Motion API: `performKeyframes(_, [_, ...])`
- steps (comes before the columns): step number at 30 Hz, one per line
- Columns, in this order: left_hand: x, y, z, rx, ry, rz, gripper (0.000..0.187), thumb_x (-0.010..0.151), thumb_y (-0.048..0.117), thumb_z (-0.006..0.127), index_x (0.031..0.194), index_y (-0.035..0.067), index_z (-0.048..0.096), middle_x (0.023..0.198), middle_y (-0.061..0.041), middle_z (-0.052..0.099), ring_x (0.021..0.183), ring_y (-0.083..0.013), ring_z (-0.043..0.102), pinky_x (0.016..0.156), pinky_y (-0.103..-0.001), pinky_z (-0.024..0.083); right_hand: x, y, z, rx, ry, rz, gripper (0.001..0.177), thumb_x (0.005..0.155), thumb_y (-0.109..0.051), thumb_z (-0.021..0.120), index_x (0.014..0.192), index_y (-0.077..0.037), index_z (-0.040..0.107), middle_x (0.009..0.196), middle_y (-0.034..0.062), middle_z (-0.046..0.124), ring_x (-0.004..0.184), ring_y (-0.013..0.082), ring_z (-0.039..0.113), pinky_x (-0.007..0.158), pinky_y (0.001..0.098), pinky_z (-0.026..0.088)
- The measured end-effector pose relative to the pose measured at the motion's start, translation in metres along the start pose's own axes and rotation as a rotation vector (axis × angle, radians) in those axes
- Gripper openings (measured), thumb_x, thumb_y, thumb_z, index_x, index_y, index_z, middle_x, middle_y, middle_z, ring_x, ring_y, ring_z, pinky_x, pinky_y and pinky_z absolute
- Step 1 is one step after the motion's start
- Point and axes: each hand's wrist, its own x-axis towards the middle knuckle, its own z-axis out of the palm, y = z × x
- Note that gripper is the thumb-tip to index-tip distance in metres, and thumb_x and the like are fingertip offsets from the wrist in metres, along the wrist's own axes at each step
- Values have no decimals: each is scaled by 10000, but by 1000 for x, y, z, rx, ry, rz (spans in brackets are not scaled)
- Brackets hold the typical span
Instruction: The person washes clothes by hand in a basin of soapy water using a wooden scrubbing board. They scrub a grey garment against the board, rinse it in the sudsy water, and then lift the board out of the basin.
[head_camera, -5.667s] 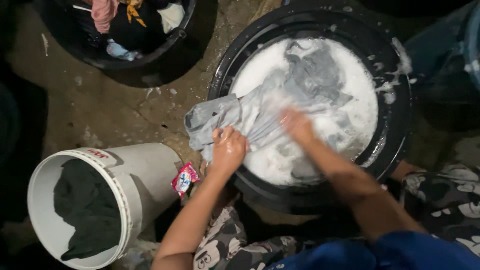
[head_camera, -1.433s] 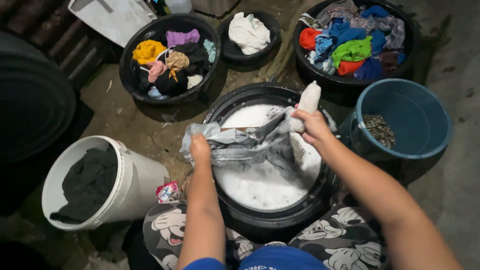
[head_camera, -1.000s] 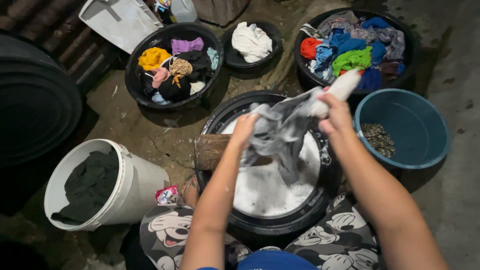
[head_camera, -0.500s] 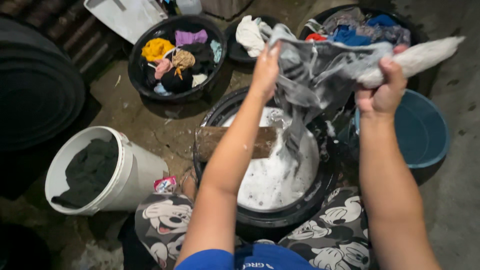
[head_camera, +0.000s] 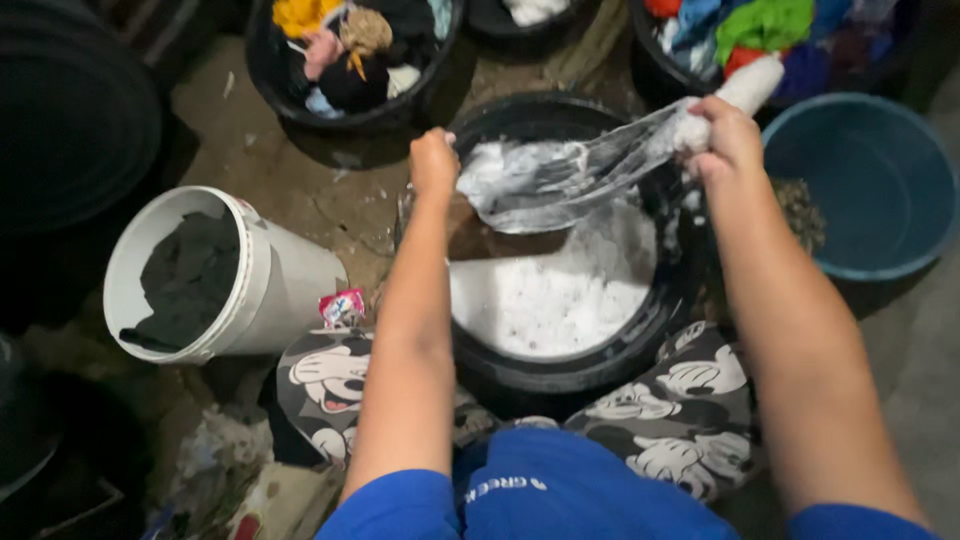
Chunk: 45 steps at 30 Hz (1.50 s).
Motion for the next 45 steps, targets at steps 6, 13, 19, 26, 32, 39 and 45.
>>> performKeyframes(6, [-46, 18, 69, -569, -728, 251, 250, 877, 82, 661, 1098, 81, 778, 1096, -138, 795, 1031, -208, 728, 923, -313, 544, -59, 10, 60, -243, -88, -146, 399, 775, 2, 756, 1159, 53, 657, 971, 138, 711, 825, 290, 741, 713, 447, 636])
performKeyframes(13, [-100, 37, 109, -59, -587, 32, 465, 1024, 377, 521, 1388, 99, 602, 1388, -211, 588, 1310, -393, 530, 1088, -503, 411, -117, -23, 90, -215, -315, -246, 405, 843, 17, 750, 1229, 34, 631, 1051, 143, 686, 919, 270, 719, 818, 432, 622])
performKeyframes(19, [-74, 8, 32, 712, -418, 268, 564, 1001, 515, 483, 1365, 114, 638, 1242, -129, 705, 1257, -289, 567, 1182, -662, 119, -47, -60, 25, -10, -168, -79, 294, 920, -41, 756, 1183, -47, 625, 1068, 142, 691, 913, 326, 701, 725, 503, 583])
performKeyframes(26, [48, 40, -41, 1121, -312, 651, 961, 1054, 775, 180, 1055, 50, 810, 1188, -33, 729, 1395, -218, 426, 1210, -627, -25, 60, -42, -42, 36, -76, 29, 288, 878, -176, 739, 1144, -107, 653, 1078, 119, 732, 923, 360, 707, 674, 578, 521])
performKeyframes(32, [107, 112, -119, 966, 311, 859, 909, 1027, 843, 331, 1023, 41, 759, 1231, -49, 690, 1383, -205, 450, 1146, -639, -1, 69, -83, -33, 259, -208, -600, 327, 916, -34, 778, 1166, 53, 587, 1086, 198, 614, 1006, 412, 670, 899, 655, 543])
performKeyframes(39, [68, 52, -150, 938, 229, 1105, 98, 972, 297, 636, 929, 211, 657, 1007, -51, 653, 1052, -332, 596, 1098, -504, 322, 5, -36, -27, -916, 46, -1438, 662, 755, 76, 735, 1352, 147, 458, 1249, 308, 619, 1122, 472, 620, 1003, 601, 475])
performKeyframes(45, [0, -90, -95, 809, -379, 1182, 116, 894, 167, 591, 888, 152, 706, 873, -36, 674, 883, -216, 651, 947, -488, 408, -15, 135, -52, -1145, 454, -673, 621, 711, -163, 851, 1251, 1, 590, 1131, 228, 725, 1065, 400, 713, 942, 454, 554])
